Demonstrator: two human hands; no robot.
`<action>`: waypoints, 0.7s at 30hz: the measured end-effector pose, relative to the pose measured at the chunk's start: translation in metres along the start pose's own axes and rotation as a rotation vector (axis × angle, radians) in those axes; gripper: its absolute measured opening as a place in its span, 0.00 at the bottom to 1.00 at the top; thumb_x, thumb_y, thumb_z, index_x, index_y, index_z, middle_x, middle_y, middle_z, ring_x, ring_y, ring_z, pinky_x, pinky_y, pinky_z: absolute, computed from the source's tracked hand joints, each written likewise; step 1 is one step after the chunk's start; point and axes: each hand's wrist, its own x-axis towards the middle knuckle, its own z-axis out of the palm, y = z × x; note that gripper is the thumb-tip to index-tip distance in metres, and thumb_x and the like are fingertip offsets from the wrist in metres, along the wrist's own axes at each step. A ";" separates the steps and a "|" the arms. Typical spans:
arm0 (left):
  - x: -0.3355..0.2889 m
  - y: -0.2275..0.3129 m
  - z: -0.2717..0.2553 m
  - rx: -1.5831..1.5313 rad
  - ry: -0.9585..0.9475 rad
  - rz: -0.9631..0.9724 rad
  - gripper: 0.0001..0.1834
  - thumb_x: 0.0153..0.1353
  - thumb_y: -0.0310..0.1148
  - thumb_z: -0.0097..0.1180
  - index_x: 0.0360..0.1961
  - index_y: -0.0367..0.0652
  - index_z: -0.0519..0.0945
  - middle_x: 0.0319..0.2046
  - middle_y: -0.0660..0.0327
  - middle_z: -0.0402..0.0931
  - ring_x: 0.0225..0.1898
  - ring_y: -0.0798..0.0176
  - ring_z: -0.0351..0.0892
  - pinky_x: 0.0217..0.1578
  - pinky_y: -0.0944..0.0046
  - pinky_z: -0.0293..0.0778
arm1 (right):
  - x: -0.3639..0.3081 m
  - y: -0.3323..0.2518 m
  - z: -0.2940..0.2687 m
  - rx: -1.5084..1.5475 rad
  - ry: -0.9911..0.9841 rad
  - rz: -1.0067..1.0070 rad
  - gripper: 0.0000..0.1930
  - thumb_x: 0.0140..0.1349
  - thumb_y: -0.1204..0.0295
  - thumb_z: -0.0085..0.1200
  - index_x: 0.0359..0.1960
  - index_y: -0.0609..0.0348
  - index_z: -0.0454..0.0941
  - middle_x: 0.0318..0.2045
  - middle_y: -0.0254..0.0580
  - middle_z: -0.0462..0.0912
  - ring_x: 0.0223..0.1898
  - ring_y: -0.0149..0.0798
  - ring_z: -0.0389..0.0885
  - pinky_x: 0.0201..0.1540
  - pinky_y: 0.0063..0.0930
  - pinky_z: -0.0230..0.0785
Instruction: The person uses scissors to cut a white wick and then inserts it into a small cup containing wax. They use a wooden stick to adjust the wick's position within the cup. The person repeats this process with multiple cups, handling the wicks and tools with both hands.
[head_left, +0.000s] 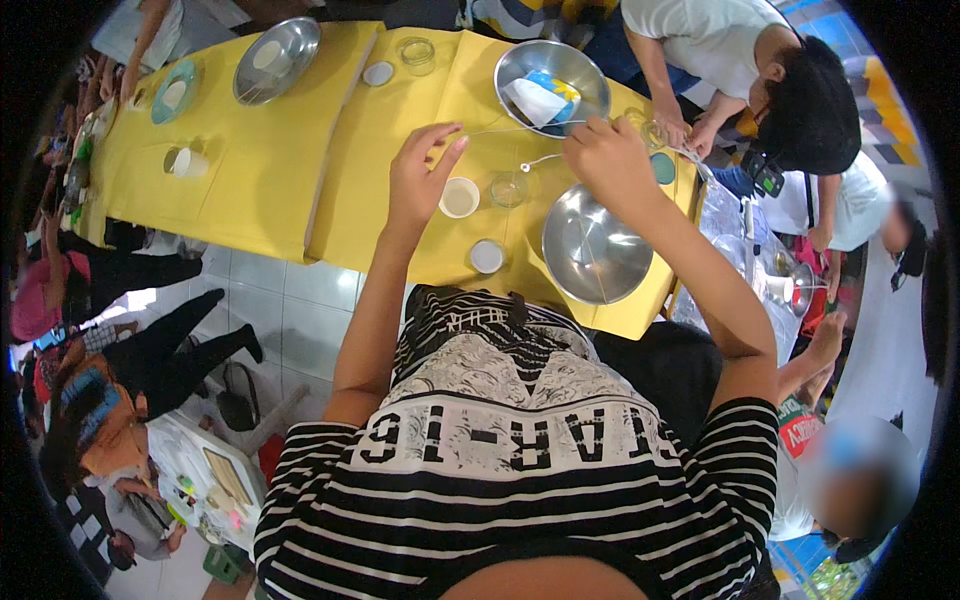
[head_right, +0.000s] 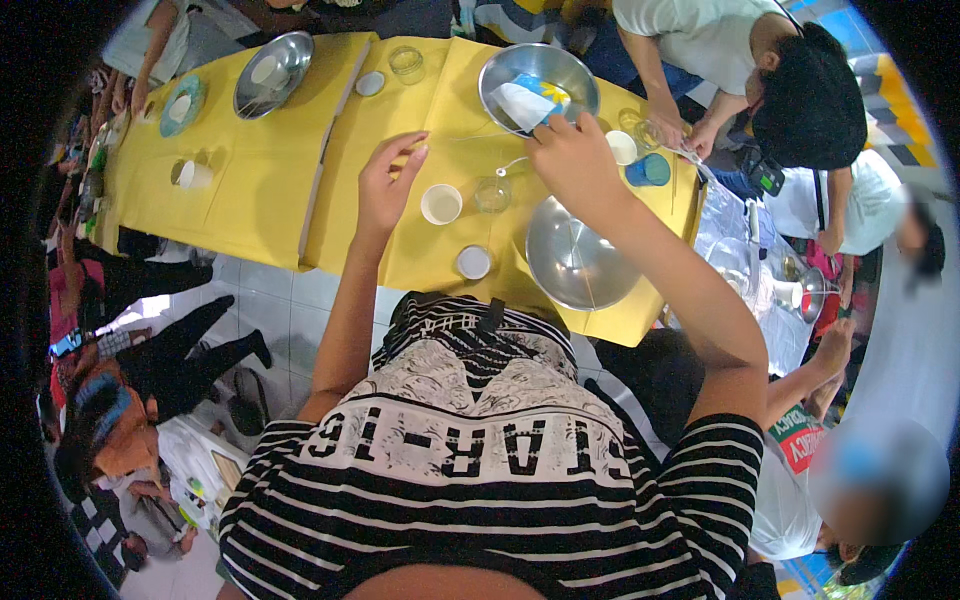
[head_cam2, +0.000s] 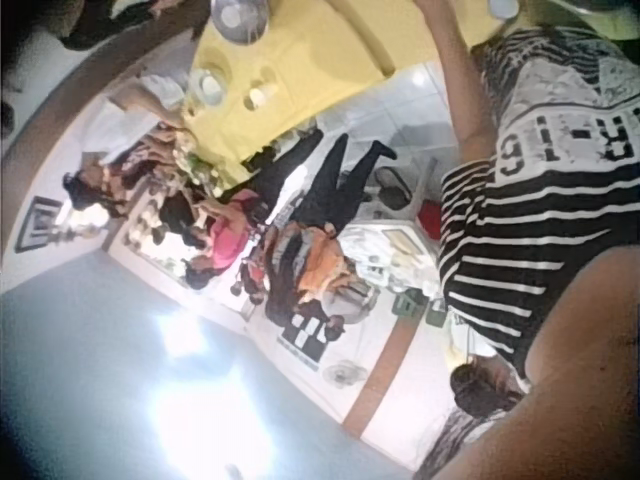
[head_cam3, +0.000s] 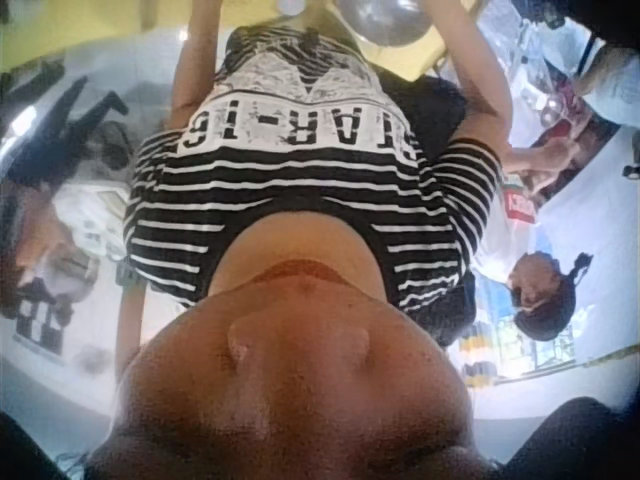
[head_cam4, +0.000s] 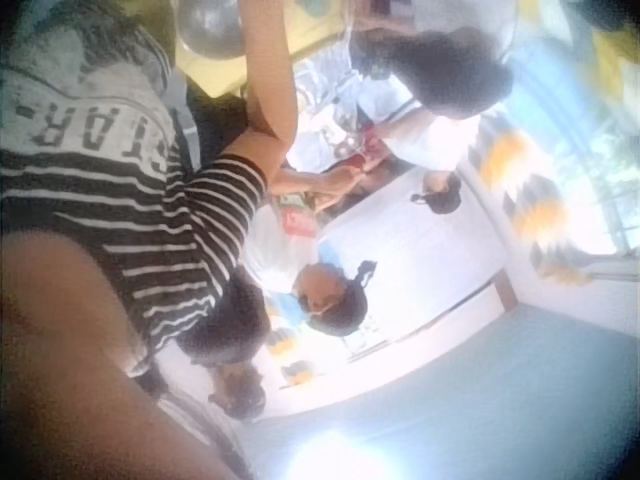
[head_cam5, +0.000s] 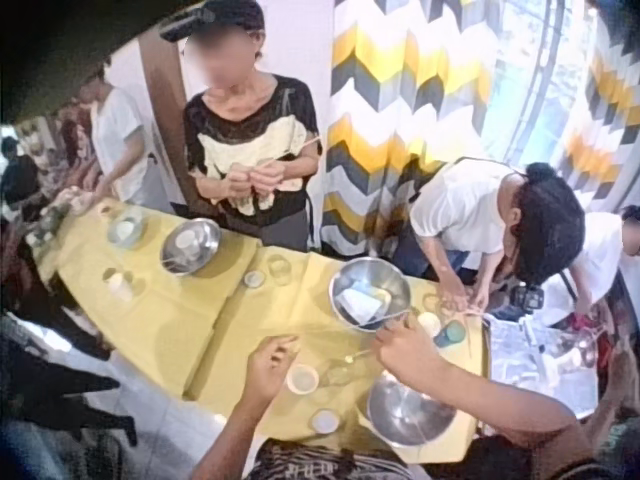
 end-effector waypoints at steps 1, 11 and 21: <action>-0.006 -0.009 0.003 -0.114 -0.061 -0.109 0.16 0.61 0.36 0.56 0.48 0.39 0.77 0.40 0.57 0.79 0.36 0.66 0.79 0.35 0.67 0.74 | -0.002 -0.003 0.016 -0.003 0.006 -0.003 0.04 0.48 0.70 0.53 0.19 0.52 0.74 0.24 0.30 0.75 0.34 0.32 0.74 0.36 0.30 0.62; -0.104 -0.126 0.118 0.029 -0.688 -0.639 0.39 0.53 0.55 0.59 0.52 0.29 0.70 0.31 0.47 0.80 0.26 0.59 0.83 0.29 0.63 0.77 | -0.002 -0.025 0.048 0.014 -0.178 0.003 0.05 0.45 0.74 0.53 0.25 0.52 0.79 0.26 0.32 0.78 0.38 0.34 0.75 0.40 0.31 0.62; -0.098 -0.112 0.125 -0.204 -0.412 -0.442 0.14 0.57 0.37 0.59 0.37 0.35 0.80 0.22 0.55 0.81 0.19 0.66 0.80 0.23 0.68 0.74 | -0.010 -0.027 0.080 0.062 -0.192 0.033 0.04 0.44 0.75 0.53 0.23 0.52 0.78 0.25 0.32 0.77 0.35 0.34 0.75 0.37 0.31 0.60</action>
